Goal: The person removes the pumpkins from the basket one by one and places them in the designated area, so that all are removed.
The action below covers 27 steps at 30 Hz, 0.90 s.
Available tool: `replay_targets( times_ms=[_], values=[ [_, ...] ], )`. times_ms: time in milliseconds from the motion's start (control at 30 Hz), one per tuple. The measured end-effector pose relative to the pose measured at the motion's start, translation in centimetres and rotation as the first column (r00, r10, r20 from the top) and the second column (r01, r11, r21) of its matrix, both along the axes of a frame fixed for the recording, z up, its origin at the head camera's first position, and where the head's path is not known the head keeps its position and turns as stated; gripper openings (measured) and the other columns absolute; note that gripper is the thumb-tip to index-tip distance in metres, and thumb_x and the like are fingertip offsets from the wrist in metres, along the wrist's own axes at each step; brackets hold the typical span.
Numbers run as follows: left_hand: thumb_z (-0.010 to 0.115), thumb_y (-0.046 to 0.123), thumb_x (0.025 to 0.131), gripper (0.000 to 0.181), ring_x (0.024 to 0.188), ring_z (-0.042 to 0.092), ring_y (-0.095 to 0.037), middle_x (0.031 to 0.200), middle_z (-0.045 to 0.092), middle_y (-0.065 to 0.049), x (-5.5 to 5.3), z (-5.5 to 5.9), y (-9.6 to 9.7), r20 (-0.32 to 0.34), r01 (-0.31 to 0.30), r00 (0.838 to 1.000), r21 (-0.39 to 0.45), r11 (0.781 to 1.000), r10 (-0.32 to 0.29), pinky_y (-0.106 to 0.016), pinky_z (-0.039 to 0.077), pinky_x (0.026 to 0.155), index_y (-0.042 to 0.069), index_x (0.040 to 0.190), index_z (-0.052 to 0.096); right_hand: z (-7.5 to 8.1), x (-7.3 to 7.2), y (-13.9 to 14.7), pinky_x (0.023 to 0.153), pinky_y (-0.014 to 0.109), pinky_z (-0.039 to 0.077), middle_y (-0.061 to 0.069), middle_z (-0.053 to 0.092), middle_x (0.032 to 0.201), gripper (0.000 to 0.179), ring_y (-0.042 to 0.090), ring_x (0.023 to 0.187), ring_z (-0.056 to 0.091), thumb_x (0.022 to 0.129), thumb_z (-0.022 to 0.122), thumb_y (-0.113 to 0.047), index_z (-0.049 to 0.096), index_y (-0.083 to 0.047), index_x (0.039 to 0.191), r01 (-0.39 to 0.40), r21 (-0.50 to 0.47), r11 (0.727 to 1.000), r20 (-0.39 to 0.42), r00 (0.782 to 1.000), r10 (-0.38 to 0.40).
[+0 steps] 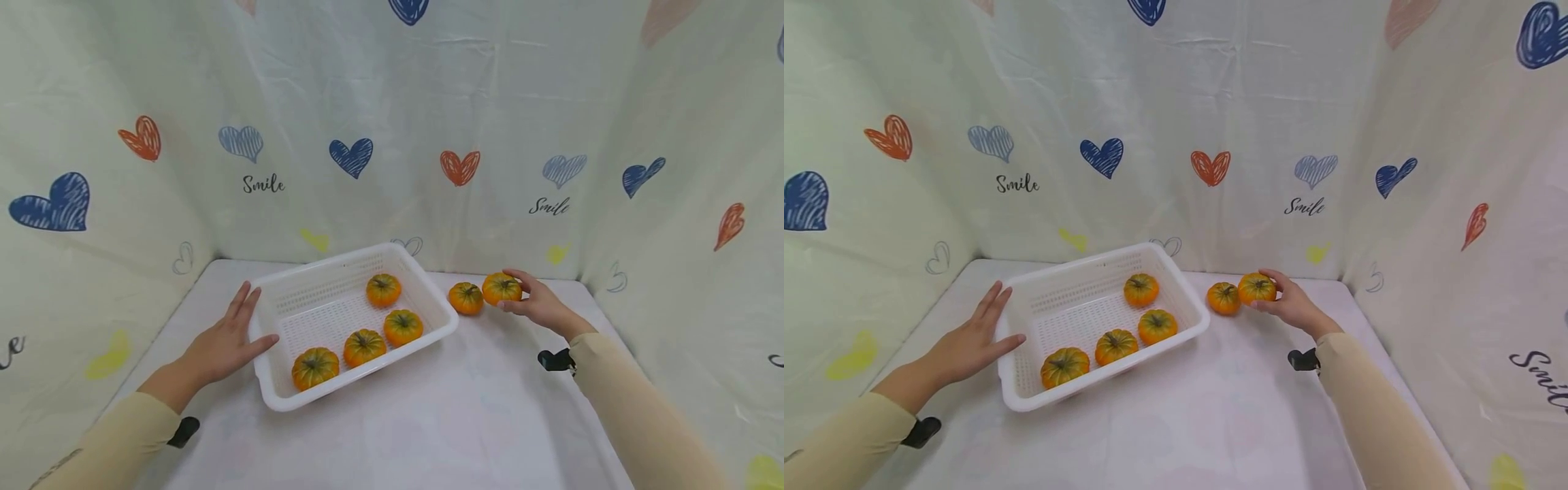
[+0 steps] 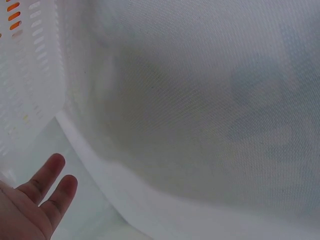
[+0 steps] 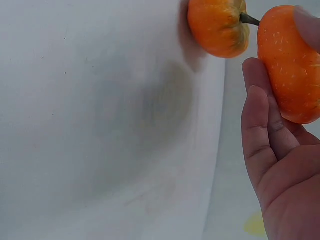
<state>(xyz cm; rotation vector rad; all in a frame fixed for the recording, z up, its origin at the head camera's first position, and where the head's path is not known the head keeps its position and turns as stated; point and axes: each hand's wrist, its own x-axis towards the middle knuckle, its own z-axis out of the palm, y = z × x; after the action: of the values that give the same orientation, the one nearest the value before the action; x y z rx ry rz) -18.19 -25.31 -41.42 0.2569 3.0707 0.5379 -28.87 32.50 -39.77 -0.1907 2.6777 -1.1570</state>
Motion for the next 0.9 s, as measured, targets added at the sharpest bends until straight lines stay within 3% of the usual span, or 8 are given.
replay_targets(
  times_ms=[200, 367, 667, 900],
  values=[
    [0.06, 0.054, 0.093, 0.103, 0.123, 0.044, -0.059, 0.163, -0.01, -0.022, 0.3, 0.4, 0.2, -0.012, 0.001, 1.0, -0.003, 1.0, -0.001, -0.06, 0.054, 0.079, 0.001, 0.158, 0.0, -1.7, -0.4, 0.8, 0.099, 0.055, 0.046, 0.031, 0.022, 0.156, 0.091, 0.046, 0.126, 0.046, 0.09, 0.076, -0.033, 0.019, -0.016, 0.16, 0.038, -0.043, 0.998, 0.036, 0.999, -0.036],
    [0.06, 0.055, 0.092, 0.104, 0.123, 0.045, -0.059, 0.163, -0.01, -0.023, 0.4, 0.4, 0.1, -0.014, 0.004, 1.0, -0.001, 1.0, -0.004, -0.06, 0.054, 0.078, 0.0, 0.157, 0.0, -3.3, -1.1, 1.3, 0.099, 0.049, 0.048, 0.03, 0.022, 0.156, 0.088, 0.045, 0.127, 0.043, 0.091, 0.075, -0.029, 0.02, -0.017, 0.159, 0.089, -0.047, 0.995, 0.089, 0.992, -0.085],
    [0.058, 0.054, 0.093, 0.101, 0.124, 0.044, -0.06, 0.163, -0.008, -0.023, 0.1, 0.1, 0.2, 0.005, 0.002, 1.0, 0.006, 1.0, -0.002, -0.061, 0.053, 0.079, 0.0, 0.157, 0.002, -5.6, -1.9, 1.4, 0.109, 0.062, 0.03, 0.031, 0.023, 0.154, 0.089, 0.048, 0.135, 0.03, 0.091, 0.074, -0.039, 0.021, -0.012, 0.158, 0.117, -0.034, 0.993, 0.11, 0.987, -0.113],
    [0.059, 0.053, 0.093, 0.101, 0.124, 0.043, -0.06, 0.163, -0.008, -0.024, 0.3, 0.2, 0.3, -0.011, -0.001, 1.0, 0.001, 1.0, 0.001, -0.062, 0.053, 0.08, -0.001, 0.157, 0.003, -6.6, -2.4, 1.5, 0.111, 0.064, 0.021, 0.033, 0.017, 0.156, 0.094, 0.05, 0.14, 0.021, 0.091, 0.073, -0.04, 0.016, -0.012, 0.16, 0.115, -0.044, 0.992, 0.118, 0.987, -0.109]
  ],
)
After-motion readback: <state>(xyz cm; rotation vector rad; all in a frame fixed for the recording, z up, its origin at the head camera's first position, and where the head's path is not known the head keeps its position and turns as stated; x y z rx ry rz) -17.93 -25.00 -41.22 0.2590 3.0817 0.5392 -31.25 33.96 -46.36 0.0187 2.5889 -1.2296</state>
